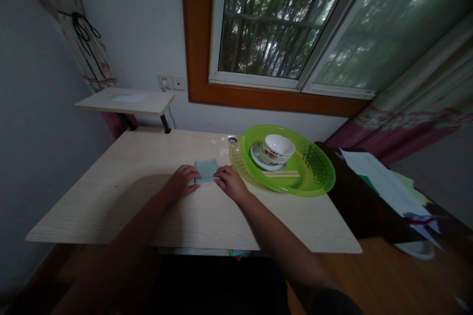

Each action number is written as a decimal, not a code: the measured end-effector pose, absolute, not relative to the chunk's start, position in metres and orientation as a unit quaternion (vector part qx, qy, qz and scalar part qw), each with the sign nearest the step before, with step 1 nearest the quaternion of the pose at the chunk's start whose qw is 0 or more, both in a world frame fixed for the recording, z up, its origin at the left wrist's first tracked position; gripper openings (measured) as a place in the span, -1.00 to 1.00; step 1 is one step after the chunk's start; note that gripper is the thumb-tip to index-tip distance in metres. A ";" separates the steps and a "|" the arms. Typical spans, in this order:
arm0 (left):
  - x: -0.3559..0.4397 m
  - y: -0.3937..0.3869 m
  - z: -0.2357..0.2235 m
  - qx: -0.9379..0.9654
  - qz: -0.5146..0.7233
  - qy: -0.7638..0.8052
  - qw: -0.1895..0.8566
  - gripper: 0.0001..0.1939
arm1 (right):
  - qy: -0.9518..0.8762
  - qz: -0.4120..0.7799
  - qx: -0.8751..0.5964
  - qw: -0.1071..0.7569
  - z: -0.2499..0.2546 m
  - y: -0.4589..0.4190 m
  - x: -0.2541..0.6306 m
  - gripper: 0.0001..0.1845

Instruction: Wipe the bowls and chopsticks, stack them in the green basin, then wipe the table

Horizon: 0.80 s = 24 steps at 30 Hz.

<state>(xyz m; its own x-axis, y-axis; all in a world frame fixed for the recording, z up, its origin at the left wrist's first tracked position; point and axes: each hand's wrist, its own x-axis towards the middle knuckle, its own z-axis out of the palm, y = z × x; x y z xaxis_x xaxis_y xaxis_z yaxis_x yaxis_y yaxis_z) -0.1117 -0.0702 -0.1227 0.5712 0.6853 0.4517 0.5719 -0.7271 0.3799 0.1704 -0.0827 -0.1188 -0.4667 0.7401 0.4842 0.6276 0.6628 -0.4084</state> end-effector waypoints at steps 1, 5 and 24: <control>-0.110 -0.071 -0.122 0.879 0.299 0.362 0.089 -0.65 | -0.852 0.081 -0.402 0.326 -0.118 -0.083 0.170 -0.83; -0.101 -0.072 -0.117 0.869 0.320 0.364 0.096 -0.56 | -0.844 0.090 -0.395 0.352 -0.107 -0.090 0.167 -0.87; -0.029 -0.108 -0.059 0.575 0.427 0.395 0.575 -0.64 | -0.636 0.371 -0.525 0.426 -0.033 -0.138 0.191 -0.66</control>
